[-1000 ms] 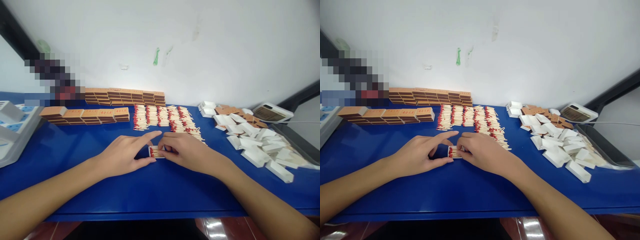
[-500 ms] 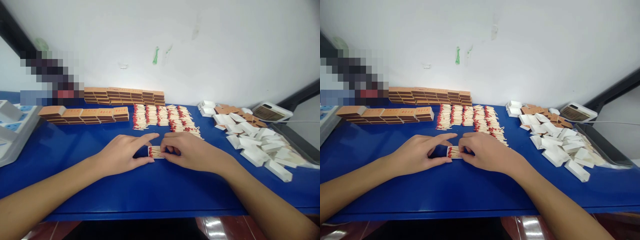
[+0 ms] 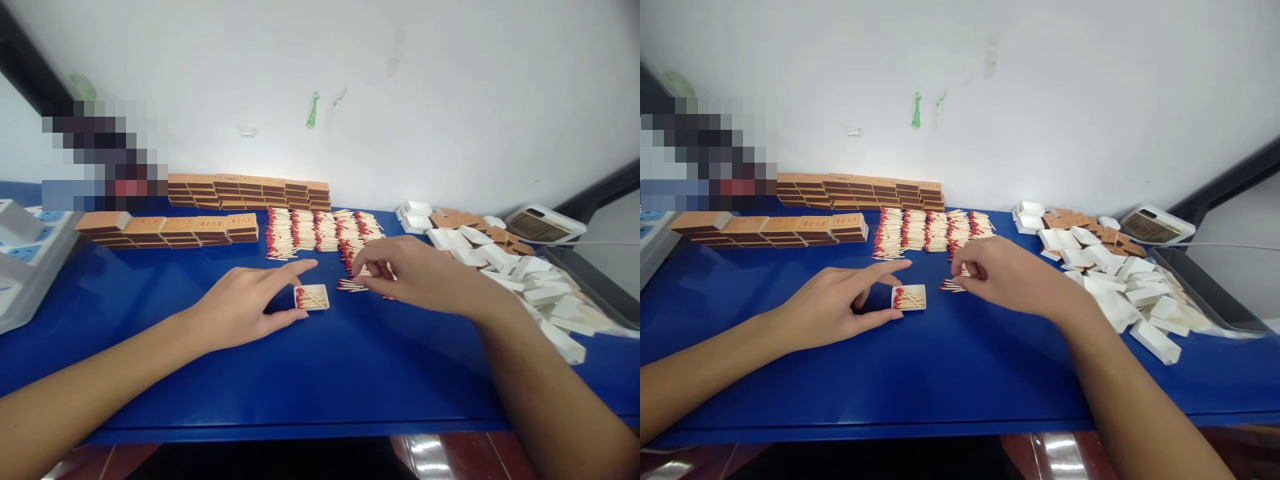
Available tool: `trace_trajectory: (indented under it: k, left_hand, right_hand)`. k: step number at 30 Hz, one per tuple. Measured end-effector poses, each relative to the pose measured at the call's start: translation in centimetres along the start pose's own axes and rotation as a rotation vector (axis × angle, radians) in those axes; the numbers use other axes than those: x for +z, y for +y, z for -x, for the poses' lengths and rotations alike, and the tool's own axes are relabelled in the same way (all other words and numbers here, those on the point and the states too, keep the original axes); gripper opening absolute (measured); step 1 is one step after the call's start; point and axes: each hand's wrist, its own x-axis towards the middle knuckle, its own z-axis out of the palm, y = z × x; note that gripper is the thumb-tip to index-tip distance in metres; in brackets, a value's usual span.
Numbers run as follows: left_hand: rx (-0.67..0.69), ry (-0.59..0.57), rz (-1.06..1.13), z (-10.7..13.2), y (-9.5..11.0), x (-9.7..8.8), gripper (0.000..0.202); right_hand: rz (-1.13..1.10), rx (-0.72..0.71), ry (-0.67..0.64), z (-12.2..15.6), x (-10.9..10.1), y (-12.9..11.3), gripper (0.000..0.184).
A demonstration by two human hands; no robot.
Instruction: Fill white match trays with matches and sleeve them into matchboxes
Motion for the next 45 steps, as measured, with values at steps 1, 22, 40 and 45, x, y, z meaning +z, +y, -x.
trace_trajectory:
  k: [1,22,40,45]
  left_hand:
    - [-0.009,0.003,0.005,0.0,0.0,0.0,0.068]
    - [-0.036,-0.045,-0.02,-0.2,-0.1,-0.2,0.063]
    - [-0.116,-0.034,0.085,-0.3,0.0,0.0,0.059]
    - [-0.109,0.027,0.088,-0.3,0.2,0.5,0.055]
  right_hand:
    - [0.003,0.038,-0.054,0.1,-0.4,0.5,0.012]
    - [-0.019,0.157,-0.211,0.3,0.2,1.4,0.018]
    - [0.002,0.102,-0.227,0.4,0.8,1.4,0.01]
    - [0.005,0.146,-0.25,0.5,0.7,1.1,0.01]
